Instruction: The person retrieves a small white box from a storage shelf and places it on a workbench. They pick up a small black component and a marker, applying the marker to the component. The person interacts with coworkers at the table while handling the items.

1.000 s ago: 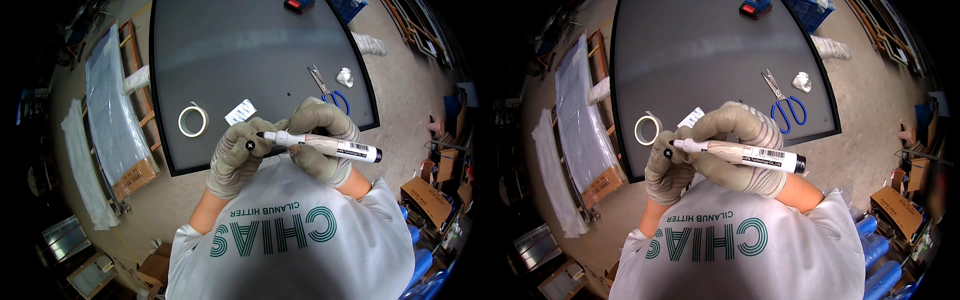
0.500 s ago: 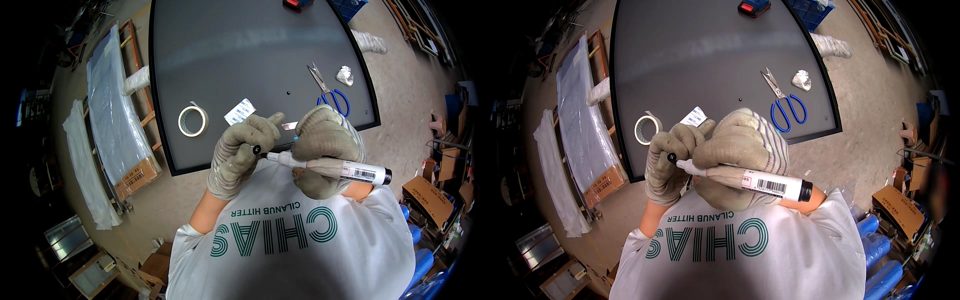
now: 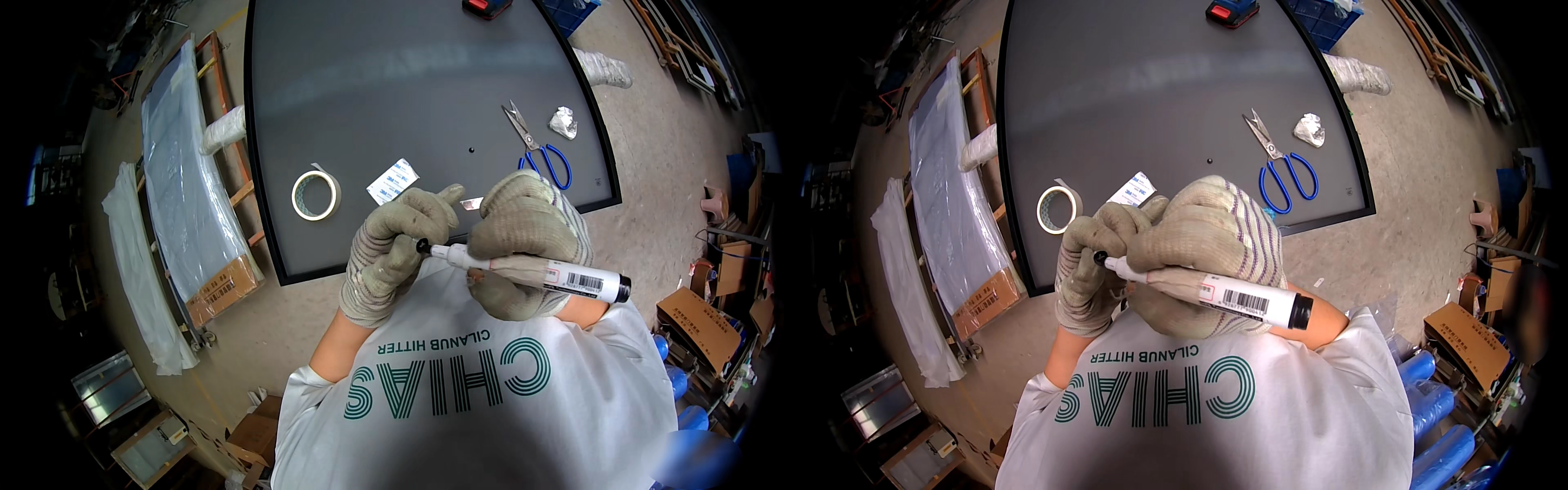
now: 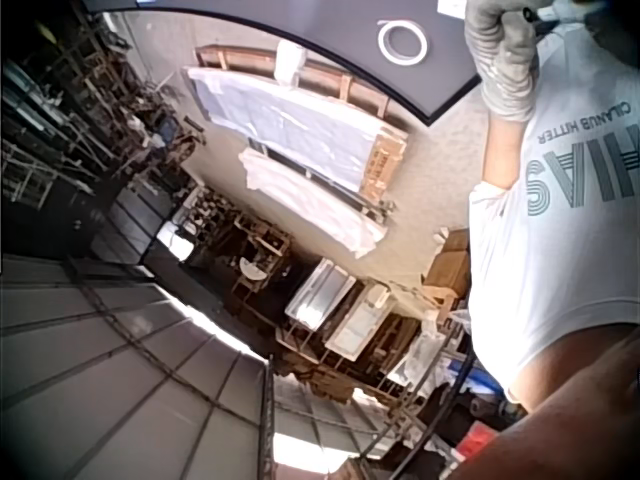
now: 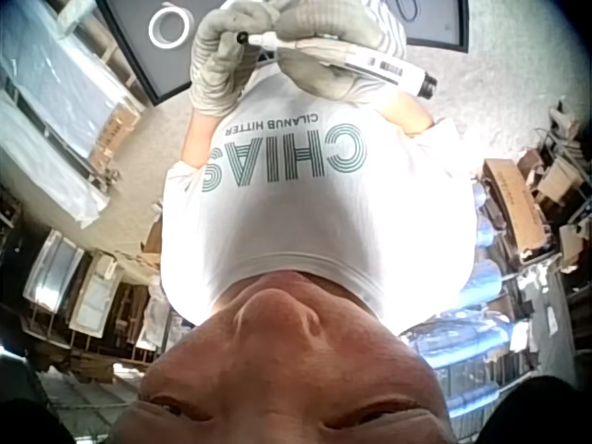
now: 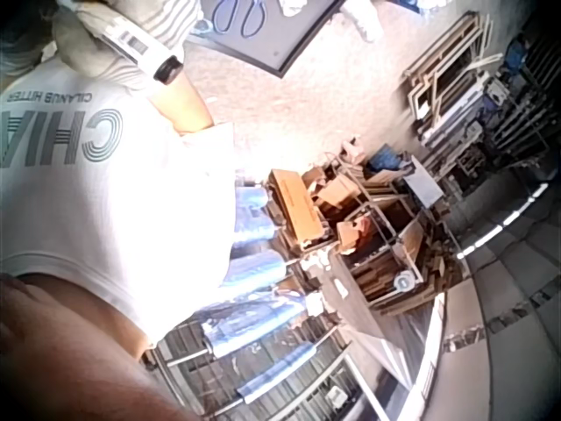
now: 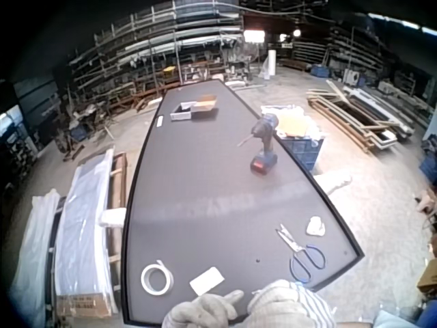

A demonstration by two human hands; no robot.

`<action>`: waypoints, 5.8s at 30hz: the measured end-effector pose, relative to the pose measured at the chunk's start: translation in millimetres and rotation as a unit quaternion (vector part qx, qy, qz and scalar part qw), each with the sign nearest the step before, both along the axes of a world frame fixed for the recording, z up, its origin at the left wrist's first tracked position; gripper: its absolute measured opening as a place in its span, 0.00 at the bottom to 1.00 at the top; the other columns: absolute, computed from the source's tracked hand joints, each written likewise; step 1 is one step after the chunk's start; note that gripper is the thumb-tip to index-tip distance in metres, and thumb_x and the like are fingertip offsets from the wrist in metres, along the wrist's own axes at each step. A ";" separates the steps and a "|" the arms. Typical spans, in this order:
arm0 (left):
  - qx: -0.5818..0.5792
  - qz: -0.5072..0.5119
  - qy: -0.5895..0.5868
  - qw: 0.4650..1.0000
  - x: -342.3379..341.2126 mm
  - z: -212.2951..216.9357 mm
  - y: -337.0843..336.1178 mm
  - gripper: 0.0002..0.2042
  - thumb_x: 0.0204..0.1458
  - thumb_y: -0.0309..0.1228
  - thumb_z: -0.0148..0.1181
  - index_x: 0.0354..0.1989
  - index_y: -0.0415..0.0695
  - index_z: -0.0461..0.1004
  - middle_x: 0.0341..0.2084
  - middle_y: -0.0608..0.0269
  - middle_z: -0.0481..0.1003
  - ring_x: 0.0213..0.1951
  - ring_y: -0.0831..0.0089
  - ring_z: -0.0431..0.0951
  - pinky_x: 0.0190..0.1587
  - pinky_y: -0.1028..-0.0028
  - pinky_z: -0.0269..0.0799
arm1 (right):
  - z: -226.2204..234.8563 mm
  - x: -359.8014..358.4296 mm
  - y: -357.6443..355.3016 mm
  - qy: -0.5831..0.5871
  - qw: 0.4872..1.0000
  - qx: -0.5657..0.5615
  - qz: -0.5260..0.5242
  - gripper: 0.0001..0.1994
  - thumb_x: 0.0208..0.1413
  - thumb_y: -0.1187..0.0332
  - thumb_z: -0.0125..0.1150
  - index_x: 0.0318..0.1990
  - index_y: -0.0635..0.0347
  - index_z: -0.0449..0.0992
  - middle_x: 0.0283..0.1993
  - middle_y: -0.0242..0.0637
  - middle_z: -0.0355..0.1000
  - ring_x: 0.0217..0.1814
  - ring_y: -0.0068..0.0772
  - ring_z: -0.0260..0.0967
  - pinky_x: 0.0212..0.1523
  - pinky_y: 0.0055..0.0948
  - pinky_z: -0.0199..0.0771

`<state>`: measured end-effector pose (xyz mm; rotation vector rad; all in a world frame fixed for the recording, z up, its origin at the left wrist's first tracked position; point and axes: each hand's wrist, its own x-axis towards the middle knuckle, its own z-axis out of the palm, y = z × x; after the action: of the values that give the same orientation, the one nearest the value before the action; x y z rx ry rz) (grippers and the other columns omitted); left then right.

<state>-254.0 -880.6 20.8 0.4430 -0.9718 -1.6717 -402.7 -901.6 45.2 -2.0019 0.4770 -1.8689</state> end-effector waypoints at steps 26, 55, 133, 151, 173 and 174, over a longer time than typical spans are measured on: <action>-0.011 0.013 0.011 1.000 3.0 -1.0 7.6 0.11 0.55 0.42 0.56 0.33 0.48 0.73 0.29 0.67 0.69 0.37 0.70 0.70 0.65 0.49 0.46 | 0.6 -1.0 4.4 0.025 1.000 -0.001 0.017 0.08 0.43 0.76 0.64 0.32 0.59 0.73 0.21 0.35 0.68 0.18 0.24 0.61 0.22 0.27 0.59; -0.024 0.039 -0.083 0.995 3.8 4.8 7.1 0.09 0.54 0.39 0.58 0.31 0.47 0.72 0.29 0.67 0.71 0.38 0.71 0.70 0.65 0.48 0.48 | 2.0 -14.4 5.5 0.072 0.997 -0.014 0.008 0.11 0.43 0.77 0.63 0.36 0.59 0.73 0.23 0.36 0.70 0.21 0.24 0.65 0.22 0.27 0.60; -0.003 0.070 -0.054 0.996 -2.1 15.0 10.6 0.11 0.55 0.40 0.56 0.28 0.47 0.69 0.25 0.68 0.67 0.36 0.71 0.69 0.66 0.51 0.48 | 12.0 -22.7 12.0 0.132 0.991 -0.009 -0.021 0.06 0.46 0.73 0.61 0.34 0.52 0.77 0.27 0.33 0.71 0.23 0.28 0.63 0.27 0.31 0.62; 0.054 -0.002 -0.037 0.998 -20.5 10.5 -7.6 0.10 0.55 0.37 0.56 0.25 0.45 0.70 0.25 0.69 0.66 0.36 0.73 0.68 0.65 0.55 0.49 | 40.9 -50.9 23.4 0.164 0.969 0.172 -0.063 0.05 0.38 0.70 0.64 0.25 0.60 0.77 0.20 0.33 0.69 0.22 0.33 0.64 0.29 0.31 0.63; 0.064 -0.007 0.001 0.998 -21.2 1.6 -38.9 0.05 0.55 0.29 0.54 0.31 0.44 0.74 0.28 0.66 0.72 0.37 0.76 0.72 0.63 0.62 0.58 | 36.6 -48.9 2.8 0.071 0.966 0.223 -0.106 0.07 0.40 0.70 0.65 0.29 0.59 0.77 0.24 0.34 0.72 0.26 0.34 0.67 0.31 0.32 0.66; 0.068 -0.007 0.003 0.998 -20.5 0.8 -39.1 0.05 0.55 0.29 0.54 0.31 0.43 0.74 0.28 0.66 0.73 0.38 0.76 0.72 0.63 0.62 0.58 | 38.8 -49.5 1.6 0.083 0.965 0.224 -0.104 0.07 0.40 0.70 0.66 0.29 0.59 0.77 0.24 0.34 0.72 0.26 0.34 0.67 0.31 0.32 0.66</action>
<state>-274.5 -919.8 21.5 0.5229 -0.8610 -1.7575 -452.1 -900.0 84.0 -1.8549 1.0879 -1.5261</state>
